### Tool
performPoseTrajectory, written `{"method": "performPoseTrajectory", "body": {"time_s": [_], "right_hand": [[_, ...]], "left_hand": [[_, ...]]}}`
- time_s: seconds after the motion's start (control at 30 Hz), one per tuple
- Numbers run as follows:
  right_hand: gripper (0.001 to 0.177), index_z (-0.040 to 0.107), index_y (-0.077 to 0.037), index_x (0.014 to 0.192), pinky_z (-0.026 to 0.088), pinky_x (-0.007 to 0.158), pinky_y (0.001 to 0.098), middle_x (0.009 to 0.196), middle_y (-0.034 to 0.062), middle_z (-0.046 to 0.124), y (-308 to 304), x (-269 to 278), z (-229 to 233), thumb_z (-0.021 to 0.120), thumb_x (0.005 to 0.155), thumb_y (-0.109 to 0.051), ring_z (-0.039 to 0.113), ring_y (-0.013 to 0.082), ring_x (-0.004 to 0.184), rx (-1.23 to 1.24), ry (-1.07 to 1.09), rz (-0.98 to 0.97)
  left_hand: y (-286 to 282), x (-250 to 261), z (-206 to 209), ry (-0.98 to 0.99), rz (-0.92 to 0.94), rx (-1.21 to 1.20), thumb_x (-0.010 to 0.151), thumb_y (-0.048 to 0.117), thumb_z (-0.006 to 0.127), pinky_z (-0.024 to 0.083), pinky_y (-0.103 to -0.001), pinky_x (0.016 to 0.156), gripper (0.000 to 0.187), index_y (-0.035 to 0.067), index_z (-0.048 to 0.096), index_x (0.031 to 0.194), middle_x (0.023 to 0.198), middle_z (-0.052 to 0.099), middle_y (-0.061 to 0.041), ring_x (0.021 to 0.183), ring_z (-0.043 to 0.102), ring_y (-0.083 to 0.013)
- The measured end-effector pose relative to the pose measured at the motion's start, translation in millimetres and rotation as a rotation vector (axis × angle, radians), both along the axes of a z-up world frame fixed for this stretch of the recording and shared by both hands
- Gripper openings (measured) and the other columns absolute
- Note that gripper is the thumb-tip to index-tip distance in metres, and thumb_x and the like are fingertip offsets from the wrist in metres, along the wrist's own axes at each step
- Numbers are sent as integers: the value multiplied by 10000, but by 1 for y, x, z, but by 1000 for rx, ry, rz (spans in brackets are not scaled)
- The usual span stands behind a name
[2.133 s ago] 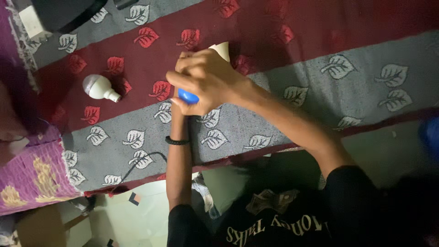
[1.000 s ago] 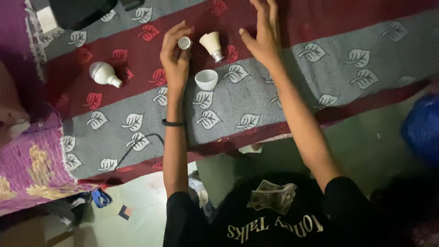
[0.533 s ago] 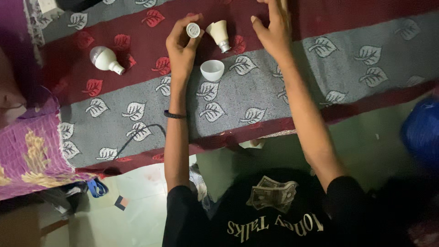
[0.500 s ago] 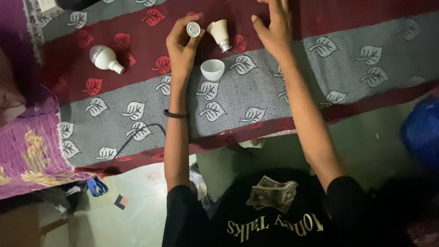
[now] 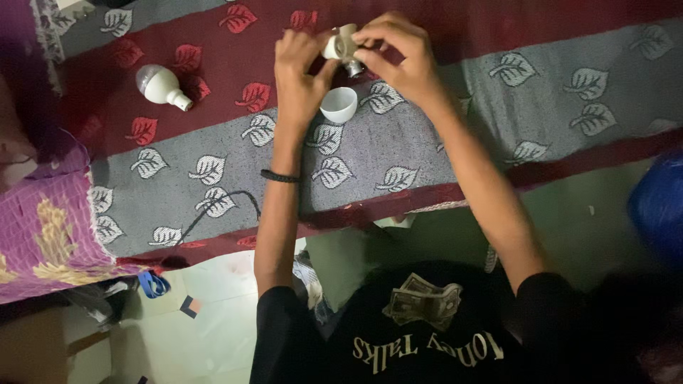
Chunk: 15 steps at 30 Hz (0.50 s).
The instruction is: The person assembles light bulbs by screwing blue and white caps onto bulb bases. They handle multiple bulbs and caps on a patterned tablecloth, repeatedly picking up parts and screwing them together.
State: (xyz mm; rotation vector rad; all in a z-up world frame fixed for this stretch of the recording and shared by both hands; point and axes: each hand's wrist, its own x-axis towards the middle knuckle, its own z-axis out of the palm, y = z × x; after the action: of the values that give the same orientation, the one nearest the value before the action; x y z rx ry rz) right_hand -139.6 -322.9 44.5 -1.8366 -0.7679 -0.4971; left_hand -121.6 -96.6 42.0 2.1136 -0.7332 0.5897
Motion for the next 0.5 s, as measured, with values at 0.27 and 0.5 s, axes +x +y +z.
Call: {"method": "performPoseTrajectory", "body": {"time_s": [0.27, 0.5], "right_hand": [[197, 665, -25, 1119, 526, 824, 261, 1095, 48, 662, -9, 3, -7, 817, 1000, -66, 652, 111, 965, -36, 170, 84], [239, 598, -25, 1247, 516, 854, 237, 1146, 21, 672, -23, 16, -35, 744, 1063, -72, 629, 75, 1008, 251, 489, 225]], "left_hand": [[-11, 2, -2, 101, -220, -110, 788, 92, 902, 518, -405, 867, 461, -3, 710, 1196, 1001, 700, -125, 928, 658, -288], [-12, 3, -5, 286, -241, -319, 897, 37, 883, 538, -274, 773, 355, 11, 739, 1219, 993, 709, -61, 849, 660, -130]]}}
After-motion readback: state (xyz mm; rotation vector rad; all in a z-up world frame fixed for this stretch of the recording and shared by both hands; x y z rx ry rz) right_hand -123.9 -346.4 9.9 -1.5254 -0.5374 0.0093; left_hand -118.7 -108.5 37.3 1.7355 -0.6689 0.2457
